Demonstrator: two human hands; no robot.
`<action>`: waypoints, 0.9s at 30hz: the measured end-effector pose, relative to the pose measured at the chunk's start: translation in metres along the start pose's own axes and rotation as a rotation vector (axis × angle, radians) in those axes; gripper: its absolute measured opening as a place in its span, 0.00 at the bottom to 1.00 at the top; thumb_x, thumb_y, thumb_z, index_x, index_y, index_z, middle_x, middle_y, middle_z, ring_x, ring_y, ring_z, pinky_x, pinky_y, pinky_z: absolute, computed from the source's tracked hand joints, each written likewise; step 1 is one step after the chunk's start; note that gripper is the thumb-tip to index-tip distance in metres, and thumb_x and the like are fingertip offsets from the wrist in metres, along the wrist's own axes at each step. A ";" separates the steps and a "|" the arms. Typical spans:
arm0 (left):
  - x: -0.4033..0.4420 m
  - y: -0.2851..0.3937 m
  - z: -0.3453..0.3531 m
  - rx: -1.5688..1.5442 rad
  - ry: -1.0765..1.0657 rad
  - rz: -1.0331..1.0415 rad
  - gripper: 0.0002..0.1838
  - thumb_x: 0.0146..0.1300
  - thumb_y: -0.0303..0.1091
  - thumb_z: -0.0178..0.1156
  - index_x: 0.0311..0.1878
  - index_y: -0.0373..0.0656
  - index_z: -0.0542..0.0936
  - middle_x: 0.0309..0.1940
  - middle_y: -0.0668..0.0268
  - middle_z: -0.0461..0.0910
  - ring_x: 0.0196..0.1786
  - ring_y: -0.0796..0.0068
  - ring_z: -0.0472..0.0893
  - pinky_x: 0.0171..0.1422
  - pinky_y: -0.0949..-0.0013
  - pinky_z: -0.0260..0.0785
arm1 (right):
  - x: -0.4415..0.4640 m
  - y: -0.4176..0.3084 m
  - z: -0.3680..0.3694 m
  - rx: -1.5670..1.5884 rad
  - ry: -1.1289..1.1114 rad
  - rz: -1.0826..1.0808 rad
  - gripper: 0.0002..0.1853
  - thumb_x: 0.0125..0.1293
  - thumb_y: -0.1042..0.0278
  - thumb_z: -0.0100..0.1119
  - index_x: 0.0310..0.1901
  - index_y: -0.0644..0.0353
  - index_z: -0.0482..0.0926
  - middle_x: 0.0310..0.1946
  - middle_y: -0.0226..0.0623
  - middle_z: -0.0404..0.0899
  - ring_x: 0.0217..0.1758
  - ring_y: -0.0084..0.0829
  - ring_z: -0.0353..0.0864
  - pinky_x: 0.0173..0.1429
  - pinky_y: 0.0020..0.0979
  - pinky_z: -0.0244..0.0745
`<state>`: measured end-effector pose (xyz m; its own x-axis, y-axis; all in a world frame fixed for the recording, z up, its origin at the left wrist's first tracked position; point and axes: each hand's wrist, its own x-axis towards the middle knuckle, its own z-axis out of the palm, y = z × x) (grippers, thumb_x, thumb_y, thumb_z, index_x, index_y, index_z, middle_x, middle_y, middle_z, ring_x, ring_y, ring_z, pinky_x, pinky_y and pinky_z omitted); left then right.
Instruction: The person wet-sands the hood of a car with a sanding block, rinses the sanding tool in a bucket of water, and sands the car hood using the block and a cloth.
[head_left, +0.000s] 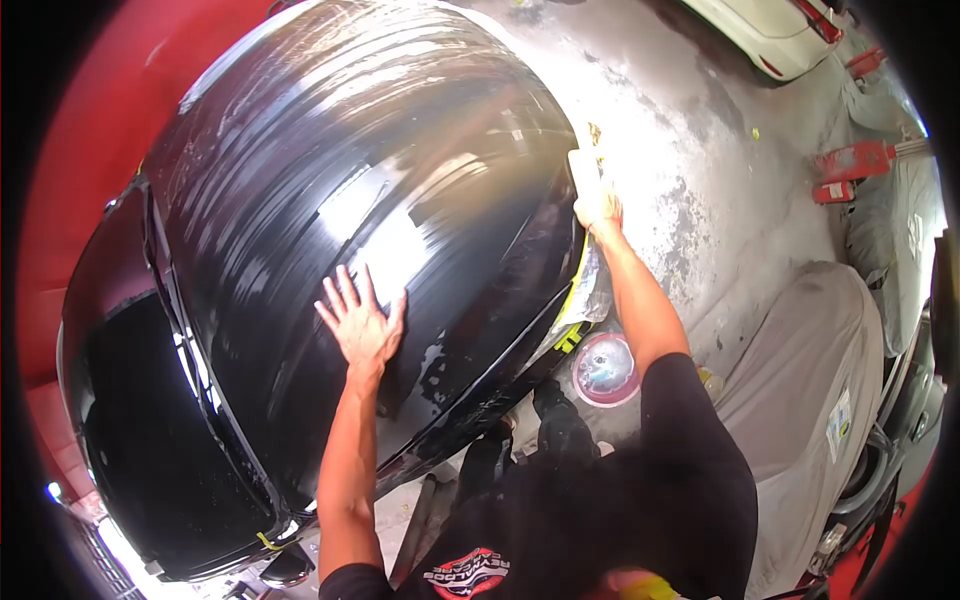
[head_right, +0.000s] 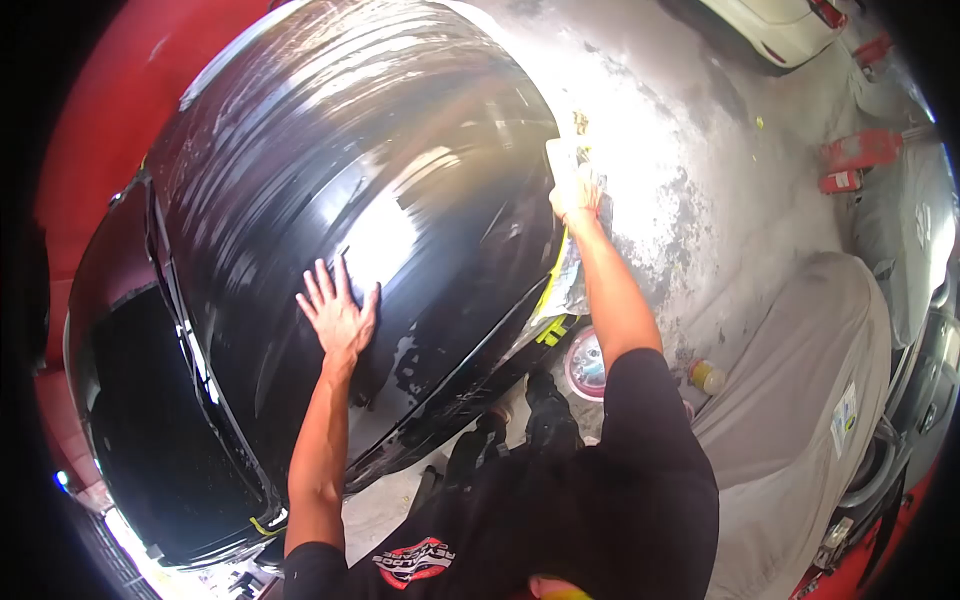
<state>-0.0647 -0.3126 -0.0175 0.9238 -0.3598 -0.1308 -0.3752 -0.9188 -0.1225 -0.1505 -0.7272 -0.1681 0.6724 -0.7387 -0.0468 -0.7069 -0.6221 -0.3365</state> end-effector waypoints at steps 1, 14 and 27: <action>0.002 0.001 0.001 0.015 -0.020 -0.007 0.48 0.69 0.68 0.52 0.83 0.50 0.54 0.83 0.51 0.47 0.85 0.45 0.43 0.84 0.34 0.30 | 0.018 0.009 -0.003 0.002 -0.016 0.015 0.31 0.61 0.65 0.56 0.69 0.56 0.71 0.57 0.58 0.77 0.58 0.60 0.79 0.59 0.53 0.76; 0.002 -0.002 0.006 -0.029 0.029 0.007 0.46 0.69 0.69 0.51 0.82 0.51 0.57 0.83 0.51 0.50 0.85 0.44 0.45 0.84 0.35 0.32 | -0.285 -0.112 -0.068 0.697 -0.146 -0.878 0.09 0.71 0.60 0.61 0.51 0.45 0.83 0.20 0.27 0.64 0.24 0.36 0.69 0.32 0.43 0.64; 0.001 0.000 0.004 0.023 -0.002 -0.002 0.45 0.70 0.67 0.51 0.83 0.52 0.56 0.83 0.53 0.48 0.85 0.48 0.44 0.85 0.39 0.31 | -0.253 -0.083 -0.038 0.405 -0.115 -0.774 0.30 0.59 0.71 0.61 0.64 0.35 0.82 0.32 0.32 0.72 0.38 0.37 0.72 0.43 0.39 0.66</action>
<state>-0.0637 -0.3125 -0.0217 0.9245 -0.3575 -0.1325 -0.3749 -0.9156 -0.1455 -0.2704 -0.4980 -0.0922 0.9638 -0.1036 0.2457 0.0740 -0.7815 -0.6195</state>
